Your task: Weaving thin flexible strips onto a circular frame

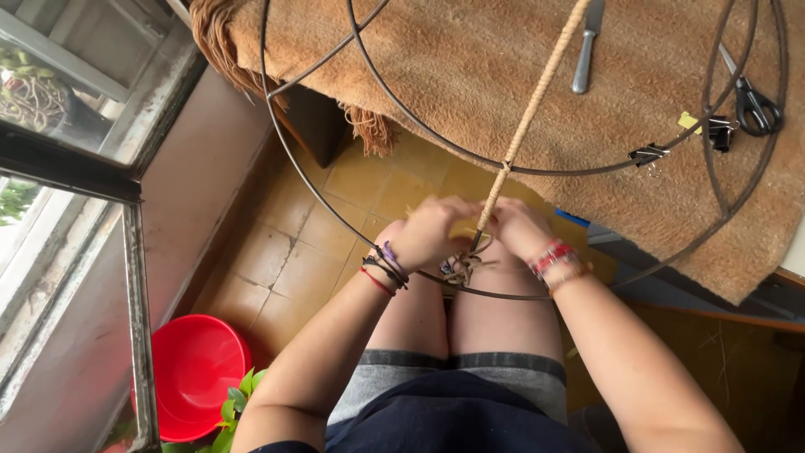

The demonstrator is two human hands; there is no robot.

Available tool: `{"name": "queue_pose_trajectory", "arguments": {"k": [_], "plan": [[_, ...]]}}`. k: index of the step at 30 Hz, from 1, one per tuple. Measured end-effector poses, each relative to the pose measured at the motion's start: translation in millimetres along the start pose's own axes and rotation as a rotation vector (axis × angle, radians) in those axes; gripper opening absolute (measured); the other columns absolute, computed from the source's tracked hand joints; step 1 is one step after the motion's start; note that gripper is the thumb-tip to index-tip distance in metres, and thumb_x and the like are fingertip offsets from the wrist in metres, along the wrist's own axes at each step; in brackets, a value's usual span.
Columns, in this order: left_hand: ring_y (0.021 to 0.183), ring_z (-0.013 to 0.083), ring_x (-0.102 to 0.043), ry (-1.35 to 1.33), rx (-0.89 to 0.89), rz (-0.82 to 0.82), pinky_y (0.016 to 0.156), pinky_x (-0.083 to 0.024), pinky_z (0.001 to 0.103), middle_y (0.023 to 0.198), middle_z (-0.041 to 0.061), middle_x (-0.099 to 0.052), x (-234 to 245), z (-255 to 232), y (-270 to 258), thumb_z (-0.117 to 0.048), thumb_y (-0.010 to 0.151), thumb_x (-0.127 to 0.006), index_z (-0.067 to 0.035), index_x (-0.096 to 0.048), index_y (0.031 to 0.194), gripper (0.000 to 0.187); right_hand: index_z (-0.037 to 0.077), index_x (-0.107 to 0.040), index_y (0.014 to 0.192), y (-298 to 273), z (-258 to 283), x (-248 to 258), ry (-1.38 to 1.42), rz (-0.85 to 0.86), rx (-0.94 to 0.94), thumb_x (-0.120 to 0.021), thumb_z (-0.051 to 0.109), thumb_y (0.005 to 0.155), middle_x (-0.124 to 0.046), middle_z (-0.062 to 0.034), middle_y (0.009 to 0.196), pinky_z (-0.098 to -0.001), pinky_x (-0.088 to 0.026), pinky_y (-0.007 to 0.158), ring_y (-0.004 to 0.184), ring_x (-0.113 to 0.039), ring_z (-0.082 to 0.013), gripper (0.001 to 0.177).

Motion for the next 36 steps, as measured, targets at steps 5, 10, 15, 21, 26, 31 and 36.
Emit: {"name": "queue_pose_trajectory", "arguments": {"k": [5, 10, 15, 21, 26, 31, 36], "plan": [[0.089, 0.0399, -0.069, -0.076, -0.161, -0.008, 0.075, -0.059, 0.051, 0.114, 0.008, -0.068, 4, -16, -6, -0.017, 0.092, -0.063, -0.016, -0.066, 0.120, 0.028, 0.015, -0.053, 0.080, 46, -8, -23, -0.009, -0.167, 0.470, -0.060, 0.020, 0.089, -0.054, -0.0025, 0.077, -0.0401, -0.051, 0.089, 0.090, -0.061, -0.0278, 0.013], [0.083, 0.0157, -0.070, 0.489, -0.098, -0.250, 0.068, -0.056, 0.029, 0.085, -0.009, -0.064, 12, -16, -28, -0.036, 0.100, -0.052, -0.030, -0.068, 0.096, 0.017, 0.016, -0.059, 0.080, 22, -10, -19, 0.083, -0.241, 0.485, -0.064, 0.027, 0.094, -0.058, -0.0042, 0.074, -0.0363, -0.054, 0.077, 0.085, -0.063, -0.0255, 0.018], [0.091, 0.0125, -0.064, 0.334, -0.212, -0.280, 0.081, -0.047, 0.034, 0.076, -0.012, -0.065, 98, -104, -68, -0.043, 0.089, -0.062, -0.034, -0.068, 0.082, 0.013, 0.004, -0.070, 0.083, -56, -41, 2, 0.900, 0.041, -0.186, -0.057, 0.024, 0.104, -0.068, -0.0053, 0.071, -0.0176, -0.040, 0.045, 0.061, -0.055, -0.0078, 0.032], [0.097, 0.0322, -0.067, -0.039, -0.256, -0.061, 0.091, -0.037, 0.049, 0.099, 0.012, -0.063, 17, -123, -75, -0.044, 0.087, -0.057, 0.002, -0.050, 0.141, 0.071, -0.004, -0.075, 0.101, -70, 39, 27, 1.135, 0.265, -0.107, -0.063, 0.020, 0.095, -0.072, -0.0048, 0.085, -0.0160, -0.049, 0.055, 0.073, -0.062, -0.0073, 0.028], [0.109, 0.0347, -0.060, 0.165, -0.254, 0.008, 0.095, -0.039, 0.051, 0.112, 0.017, -0.064, -5, -121, -85, -0.044, 0.082, -0.059, 0.002, -0.052, 0.143, 0.077, -0.001, -0.079, 0.102, -63, 17, 11, 0.965, 0.115, -0.007, -0.062, 0.010, 0.096, -0.064, -0.0026, 0.067, -0.0223, -0.044, 0.058, 0.064, -0.054, -0.0084, 0.021], [0.094, 0.0361, -0.069, -0.408, 0.078, -0.333, 0.084, -0.053, 0.043, 0.096, 0.013, -0.069, 29, -37, -60, -0.015, 0.092, -0.066, -0.005, -0.068, 0.115, 0.025, 0.012, -0.078, 0.100, -57, -3, 24, 0.479, -0.140, 0.199, -0.065, 0.015, 0.097, -0.077, -0.0070, 0.085, -0.0352, -0.057, 0.076, 0.083, -0.073, -0.0233, 0.014], [0.107, 0.0314, -0.067, -0.709, -0.020, 0.200, 0.095, -0.054, 0.052, 0.112, 0.019, -0.069, -22, -6, -11, -0.017, 0.104, -0.058, -0.003, -0.064, 0.130, 0.029, 0.012, -0.077, 0.098, -15, -17, -6, 0.182, -0.050, 0.045, -0.068, 0.011, 0.085, -0.077, -0.0051, 0.087, -0.0437, -0.057, 0.089, 0.097, -0.072, -0.0308, 0.015]]}}
Point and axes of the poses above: each hand's wrist, its own y-axis towards the middle knuckle, its own x-axis out of the back of the hand, z = x × y, the point moved 8 cm from there along y, towards the middle knuckle
